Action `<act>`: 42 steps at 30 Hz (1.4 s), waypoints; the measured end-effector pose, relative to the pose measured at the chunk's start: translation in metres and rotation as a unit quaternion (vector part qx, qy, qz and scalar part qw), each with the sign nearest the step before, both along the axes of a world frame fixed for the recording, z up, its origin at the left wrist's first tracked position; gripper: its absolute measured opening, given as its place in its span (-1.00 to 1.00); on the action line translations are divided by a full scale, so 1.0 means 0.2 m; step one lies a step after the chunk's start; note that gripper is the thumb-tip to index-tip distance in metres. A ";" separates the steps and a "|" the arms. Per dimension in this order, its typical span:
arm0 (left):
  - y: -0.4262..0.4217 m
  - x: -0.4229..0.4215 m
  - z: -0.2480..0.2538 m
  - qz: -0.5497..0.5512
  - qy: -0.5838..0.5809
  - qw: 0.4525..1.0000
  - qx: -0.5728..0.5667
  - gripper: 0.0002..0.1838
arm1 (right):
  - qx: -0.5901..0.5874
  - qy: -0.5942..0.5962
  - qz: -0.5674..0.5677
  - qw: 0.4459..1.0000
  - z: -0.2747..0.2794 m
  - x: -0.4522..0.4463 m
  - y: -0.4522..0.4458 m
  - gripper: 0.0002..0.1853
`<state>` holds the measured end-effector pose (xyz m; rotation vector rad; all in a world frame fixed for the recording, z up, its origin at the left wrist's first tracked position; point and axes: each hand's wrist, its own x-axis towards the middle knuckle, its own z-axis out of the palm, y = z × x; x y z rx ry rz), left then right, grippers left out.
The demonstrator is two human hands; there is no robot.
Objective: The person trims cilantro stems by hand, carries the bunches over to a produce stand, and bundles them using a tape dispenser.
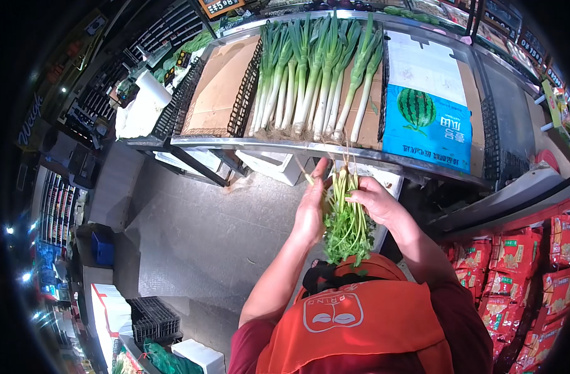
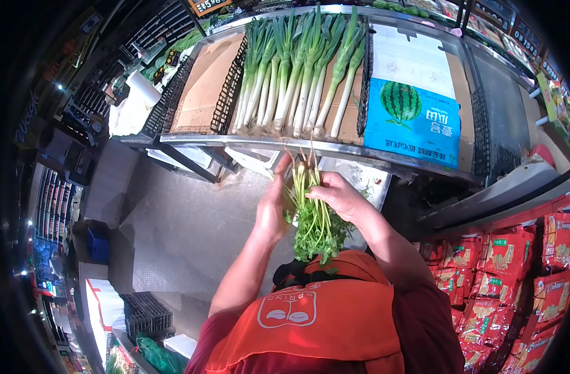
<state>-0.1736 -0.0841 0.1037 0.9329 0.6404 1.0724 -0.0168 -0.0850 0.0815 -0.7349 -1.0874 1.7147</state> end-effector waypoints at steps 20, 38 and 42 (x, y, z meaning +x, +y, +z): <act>0.01 0.05 -0.02 0.092 0.149 0.984 -0.003 -0.67 | 0.090 -0.163 -0.088 0.979 0.08 0.04 -0.03 -0.75; 0.01 0.14 -0.04 0.014 0.119 0.993 -0.003 -0.61 | 0.120 -0.118 -0.083 0.982 0.04 0.09 0.01 -0.76; 0.00 0.17 -0.05 -0.013 0.087 0.996 -0.005 -0.65 | 0.224 -0.255 -0.150 0.929 0.06 0.11 -0.02 -0.68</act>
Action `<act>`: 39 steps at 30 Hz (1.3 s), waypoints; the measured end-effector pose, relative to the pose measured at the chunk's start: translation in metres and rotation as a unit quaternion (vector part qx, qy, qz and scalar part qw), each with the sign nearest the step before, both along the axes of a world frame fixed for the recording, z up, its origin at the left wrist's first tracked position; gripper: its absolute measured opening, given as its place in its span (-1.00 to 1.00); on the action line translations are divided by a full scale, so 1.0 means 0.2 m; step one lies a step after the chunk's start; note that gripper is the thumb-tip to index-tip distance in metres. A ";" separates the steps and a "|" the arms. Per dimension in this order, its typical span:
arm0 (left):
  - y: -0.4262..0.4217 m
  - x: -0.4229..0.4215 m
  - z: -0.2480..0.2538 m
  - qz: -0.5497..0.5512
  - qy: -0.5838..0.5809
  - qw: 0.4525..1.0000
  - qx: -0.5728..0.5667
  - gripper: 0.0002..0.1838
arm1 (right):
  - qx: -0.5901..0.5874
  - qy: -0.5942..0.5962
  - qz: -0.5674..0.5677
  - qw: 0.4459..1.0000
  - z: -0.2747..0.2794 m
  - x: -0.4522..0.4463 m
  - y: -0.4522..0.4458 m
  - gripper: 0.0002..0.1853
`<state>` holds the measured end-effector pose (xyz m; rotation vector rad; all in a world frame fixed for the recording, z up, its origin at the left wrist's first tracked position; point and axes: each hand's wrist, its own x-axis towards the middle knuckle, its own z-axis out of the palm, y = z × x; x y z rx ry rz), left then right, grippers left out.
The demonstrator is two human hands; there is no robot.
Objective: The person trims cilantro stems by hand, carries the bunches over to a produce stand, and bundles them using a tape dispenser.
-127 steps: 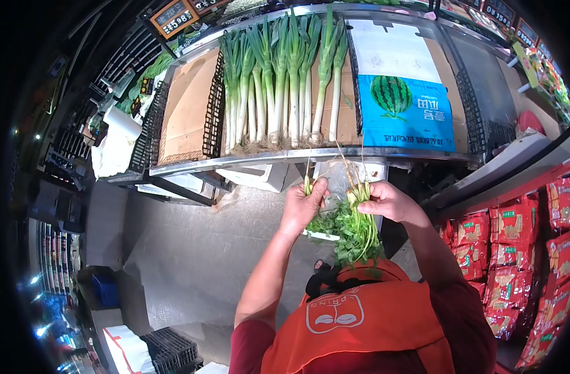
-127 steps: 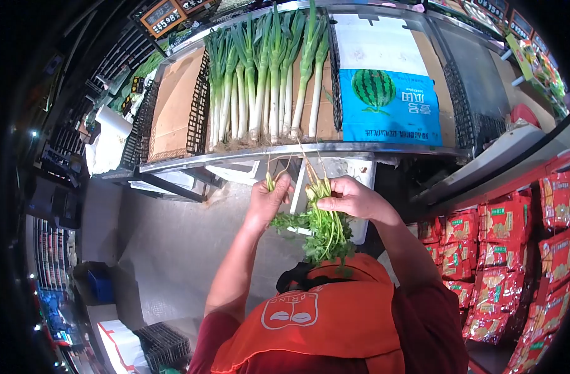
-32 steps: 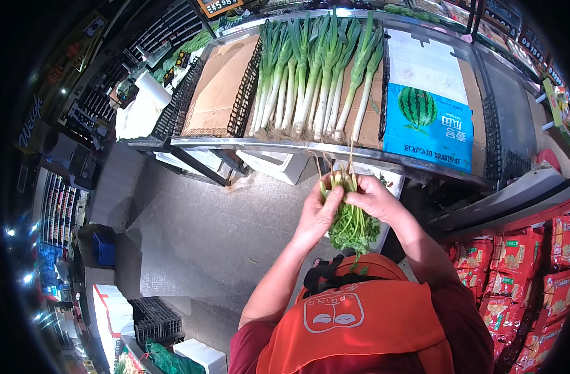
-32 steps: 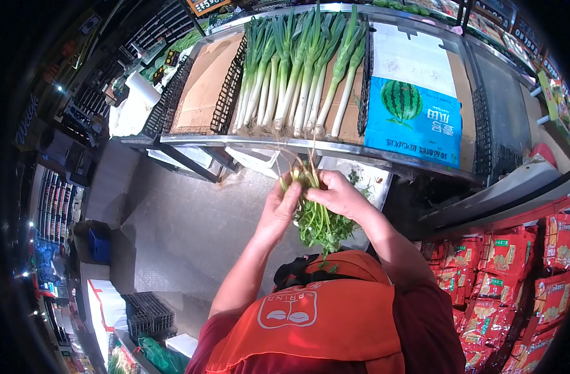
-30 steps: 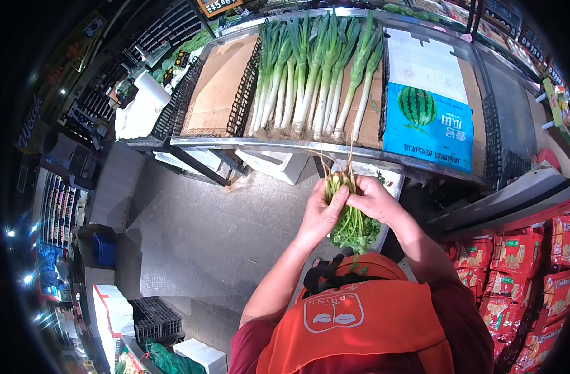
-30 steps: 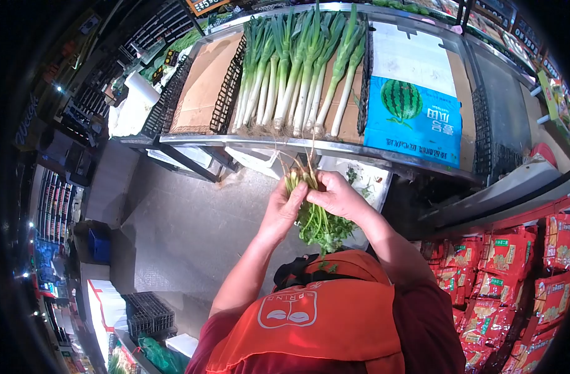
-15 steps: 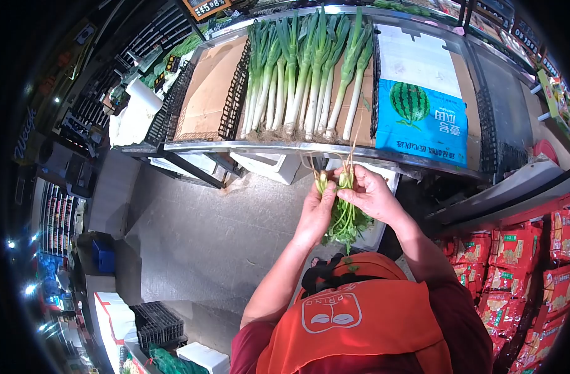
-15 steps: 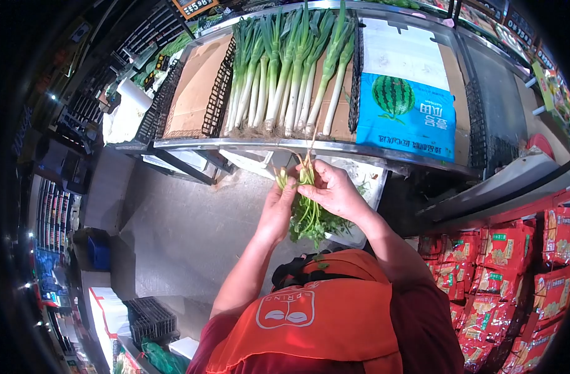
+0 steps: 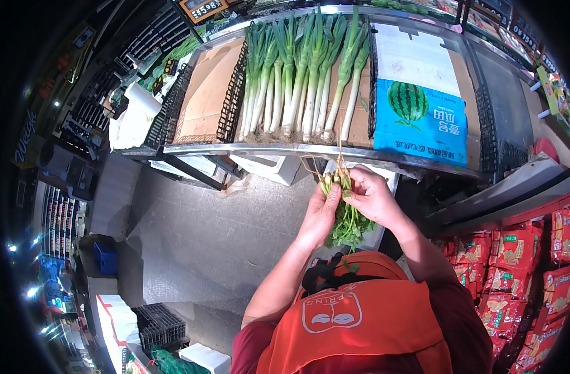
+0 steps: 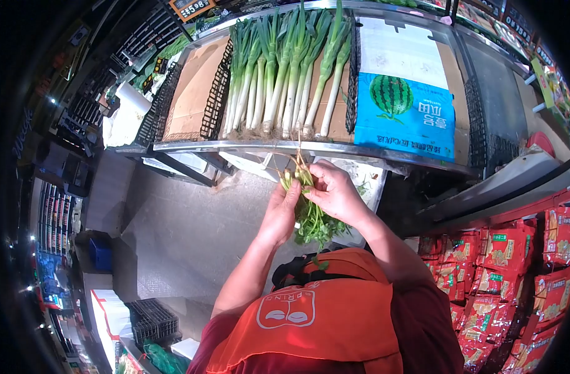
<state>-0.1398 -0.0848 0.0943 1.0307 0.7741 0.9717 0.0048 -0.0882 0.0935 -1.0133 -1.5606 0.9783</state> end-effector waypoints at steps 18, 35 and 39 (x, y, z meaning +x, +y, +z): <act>-0.02 0.09 -0.01 0.043 -0.093 0.994 -0.024 -0.75 | 0.050 -0.018 -0.065 0.996 0.03 0.02 -0.06 -0.64; -0.13 0.18 0.02 0.080 -0.133 0.981 -0.114 -0.76 | -0.003 0.085 0.004 0.996 -0.04 0.10 -0.07 -0.67; -0.15 0.16 -0.01 0.137 -0.123 0.975 -0.124 -0.79 | 0.008 0.082 0.022 0.996 -0.11 0.09 -0.06 -0.74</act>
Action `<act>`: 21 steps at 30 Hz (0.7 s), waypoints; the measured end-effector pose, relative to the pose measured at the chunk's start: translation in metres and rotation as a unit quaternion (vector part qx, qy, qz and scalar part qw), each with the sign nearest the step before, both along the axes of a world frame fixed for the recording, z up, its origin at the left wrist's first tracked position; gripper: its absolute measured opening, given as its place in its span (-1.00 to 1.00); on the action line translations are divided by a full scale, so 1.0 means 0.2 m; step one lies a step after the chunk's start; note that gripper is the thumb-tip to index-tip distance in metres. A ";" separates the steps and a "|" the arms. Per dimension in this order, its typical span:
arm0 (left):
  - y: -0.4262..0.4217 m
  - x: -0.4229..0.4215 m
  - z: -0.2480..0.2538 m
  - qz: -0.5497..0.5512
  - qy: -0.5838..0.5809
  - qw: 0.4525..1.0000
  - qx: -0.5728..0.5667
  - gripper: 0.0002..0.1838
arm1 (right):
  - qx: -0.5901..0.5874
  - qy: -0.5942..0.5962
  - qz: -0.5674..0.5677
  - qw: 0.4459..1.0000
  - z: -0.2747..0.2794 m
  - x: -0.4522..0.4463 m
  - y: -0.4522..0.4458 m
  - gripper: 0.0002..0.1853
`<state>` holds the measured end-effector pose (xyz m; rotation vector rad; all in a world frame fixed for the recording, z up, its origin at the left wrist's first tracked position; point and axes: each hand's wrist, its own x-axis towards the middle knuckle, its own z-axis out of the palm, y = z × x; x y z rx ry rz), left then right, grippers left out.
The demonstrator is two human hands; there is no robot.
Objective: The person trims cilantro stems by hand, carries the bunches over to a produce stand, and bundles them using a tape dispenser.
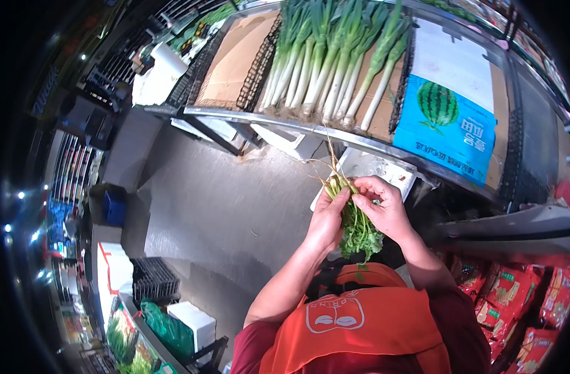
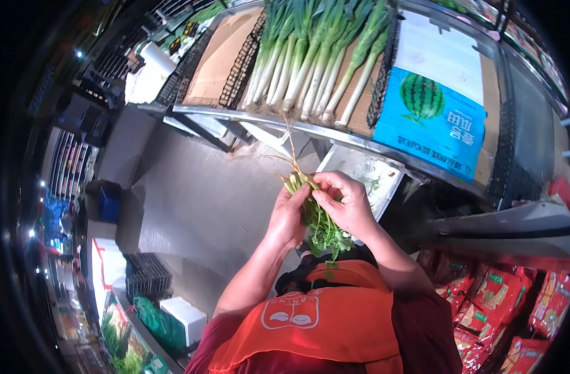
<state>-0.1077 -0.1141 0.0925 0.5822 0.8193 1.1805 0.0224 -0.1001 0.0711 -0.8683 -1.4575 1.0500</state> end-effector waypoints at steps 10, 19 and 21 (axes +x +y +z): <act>-0.17 -0.07 -0.10 0.050 0.020 0.998 0.034 -0.73 | 0.102 -0.189 -0.078 0.973 0.08 -0.19 -0.15 -0.67; -0.55 -0.50 -0.03 0.125 -0.007 0.992 0.011 -0.58 | 0.029 -0.133 0.060 0.989 0.10 -0.49 -0.42 -0.62; -0.67 -0.62 0.00 0.149 -0.008 0.988 0.028 -0.47 | 0.054 -0.172 0.141 0.973 0.09 -0.64 -0.53 -0.51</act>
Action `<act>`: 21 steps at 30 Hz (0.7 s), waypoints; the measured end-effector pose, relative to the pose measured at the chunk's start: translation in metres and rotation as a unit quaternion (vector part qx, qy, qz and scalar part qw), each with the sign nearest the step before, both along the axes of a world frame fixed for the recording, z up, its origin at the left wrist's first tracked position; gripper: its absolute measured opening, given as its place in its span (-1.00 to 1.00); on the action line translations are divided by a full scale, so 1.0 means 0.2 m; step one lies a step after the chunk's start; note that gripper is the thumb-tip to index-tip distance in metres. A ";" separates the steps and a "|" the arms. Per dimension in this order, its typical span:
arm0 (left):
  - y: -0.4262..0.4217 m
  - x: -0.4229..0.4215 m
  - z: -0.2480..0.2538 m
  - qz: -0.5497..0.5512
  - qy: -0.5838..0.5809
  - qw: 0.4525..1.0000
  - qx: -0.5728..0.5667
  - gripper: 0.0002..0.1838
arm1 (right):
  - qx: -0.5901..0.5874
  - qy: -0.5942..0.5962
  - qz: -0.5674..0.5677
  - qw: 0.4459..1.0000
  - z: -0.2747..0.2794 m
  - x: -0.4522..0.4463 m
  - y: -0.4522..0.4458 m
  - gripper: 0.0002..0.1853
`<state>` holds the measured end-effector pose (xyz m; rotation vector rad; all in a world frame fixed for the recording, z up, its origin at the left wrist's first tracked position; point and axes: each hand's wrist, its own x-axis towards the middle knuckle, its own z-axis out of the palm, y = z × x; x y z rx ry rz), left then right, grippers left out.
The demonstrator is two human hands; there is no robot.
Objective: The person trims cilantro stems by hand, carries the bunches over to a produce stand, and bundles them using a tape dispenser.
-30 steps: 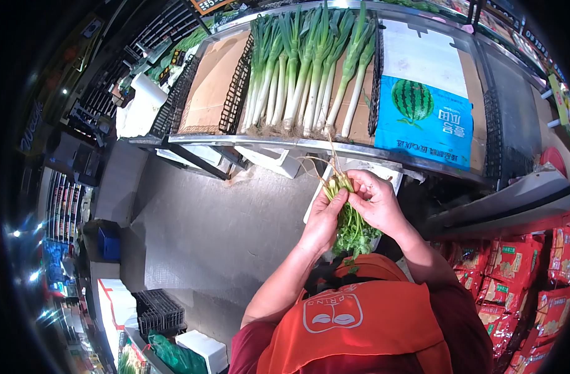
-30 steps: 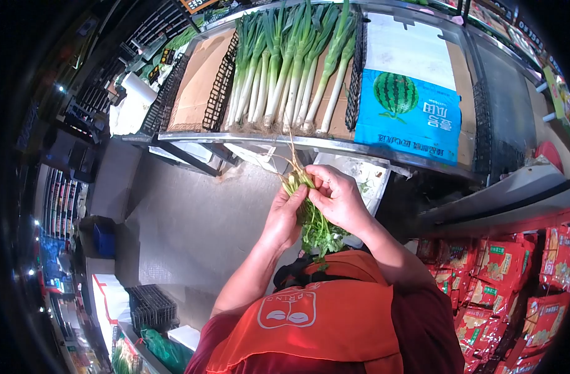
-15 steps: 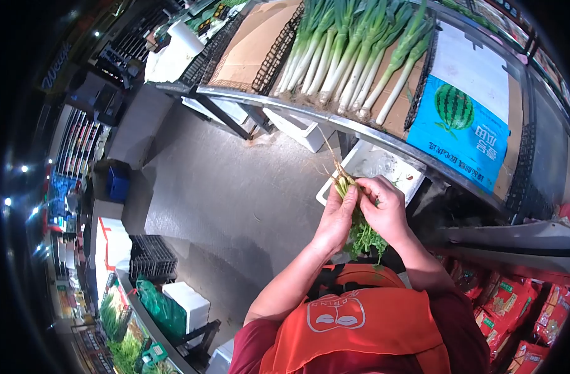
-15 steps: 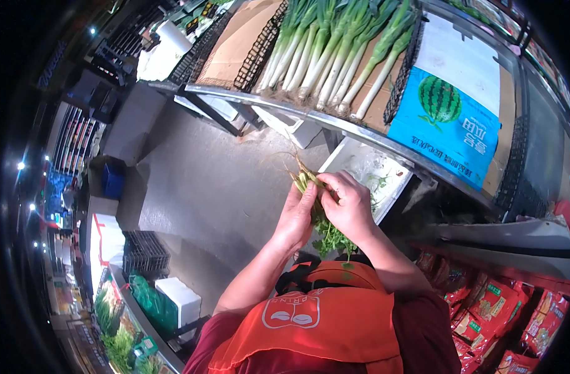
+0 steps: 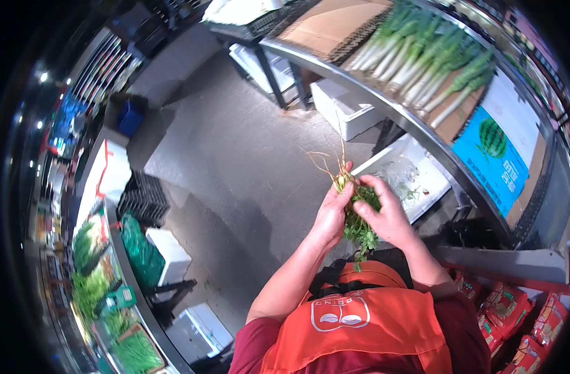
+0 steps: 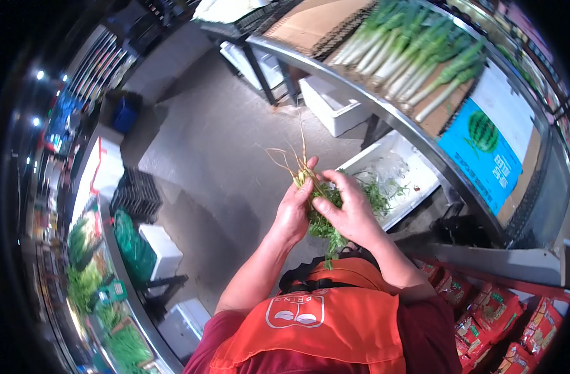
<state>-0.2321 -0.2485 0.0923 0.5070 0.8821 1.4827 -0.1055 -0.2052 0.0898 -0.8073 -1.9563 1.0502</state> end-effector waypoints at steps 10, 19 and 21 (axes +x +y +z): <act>-0.68 -0.58 -0.10 0.171 -0.102 0.976 0.090 -0.81 | -0.035 -0.134 0.221 0.965 -0.06 -0.64 -0.55 -0.73; -1.23 -0.90 -0.16 0.299 -0.057 0.951 0.048 -0.79 | 0.063 -0.252 0.427 0.866 -0.05 -1.14 -0.89 -0.66; -1.32 -0.98 -0.19 0.312 -0.003 0.950 0.008 -0.84 | 0.133 -0.320 0.486 0.802 0.08 -1.24 -0.86 -0.55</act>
